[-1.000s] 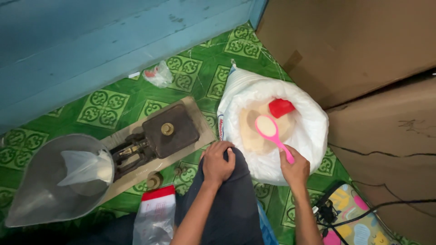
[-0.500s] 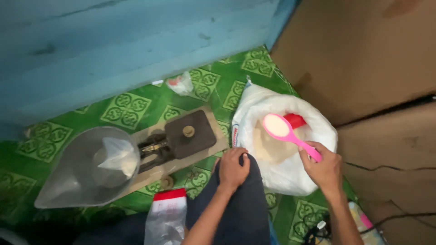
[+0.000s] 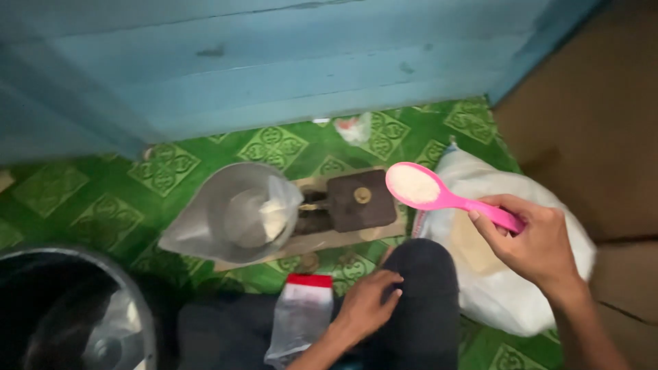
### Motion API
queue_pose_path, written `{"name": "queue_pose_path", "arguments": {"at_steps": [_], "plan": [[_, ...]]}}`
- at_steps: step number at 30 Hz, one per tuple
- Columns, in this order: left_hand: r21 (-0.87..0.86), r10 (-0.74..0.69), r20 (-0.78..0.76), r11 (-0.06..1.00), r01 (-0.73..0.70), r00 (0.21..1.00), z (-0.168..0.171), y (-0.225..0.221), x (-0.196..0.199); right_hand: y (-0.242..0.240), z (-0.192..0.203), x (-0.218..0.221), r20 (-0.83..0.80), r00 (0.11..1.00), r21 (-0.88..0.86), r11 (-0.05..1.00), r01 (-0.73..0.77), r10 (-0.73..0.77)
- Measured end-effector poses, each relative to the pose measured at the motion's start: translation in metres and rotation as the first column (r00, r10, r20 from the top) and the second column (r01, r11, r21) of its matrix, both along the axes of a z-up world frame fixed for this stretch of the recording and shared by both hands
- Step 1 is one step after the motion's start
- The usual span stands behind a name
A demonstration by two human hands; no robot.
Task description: Bagging and weighing white powder from a large sack into smaller portions using a scoop and a mechanical scale
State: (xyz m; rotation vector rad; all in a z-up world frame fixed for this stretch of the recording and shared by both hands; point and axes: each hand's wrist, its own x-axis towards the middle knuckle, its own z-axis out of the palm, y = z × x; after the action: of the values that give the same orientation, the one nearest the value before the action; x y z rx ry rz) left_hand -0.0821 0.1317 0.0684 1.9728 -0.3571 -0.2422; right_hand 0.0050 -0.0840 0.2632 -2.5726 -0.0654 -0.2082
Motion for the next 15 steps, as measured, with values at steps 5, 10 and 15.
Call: {"name": "queue_pose_path", "arguments": {"at_steps": [5,10,15], "plan": [[-0.148,0.307,0.267,0.950,-0.276,0.913,0.078,0.067,0.003,0.048,0.014,0.014,-0.013,0.994,-0.038,0.994,-0.107,0.106],[-0.134,0.554,0.555,0.796,-0.591,0.621,0.128,0.127,0.028,0.087,0.028,0.026,-0.075,0.976,-0.102,0.972,-0.212,0.205],[0.217,0.344,0.550,0.821,-0.528,0.761,0.133,0.164,0.061,0.112,0.029,0.033,-0.150,0.973,-0.092,0.978,-0.190,0.175]]}}
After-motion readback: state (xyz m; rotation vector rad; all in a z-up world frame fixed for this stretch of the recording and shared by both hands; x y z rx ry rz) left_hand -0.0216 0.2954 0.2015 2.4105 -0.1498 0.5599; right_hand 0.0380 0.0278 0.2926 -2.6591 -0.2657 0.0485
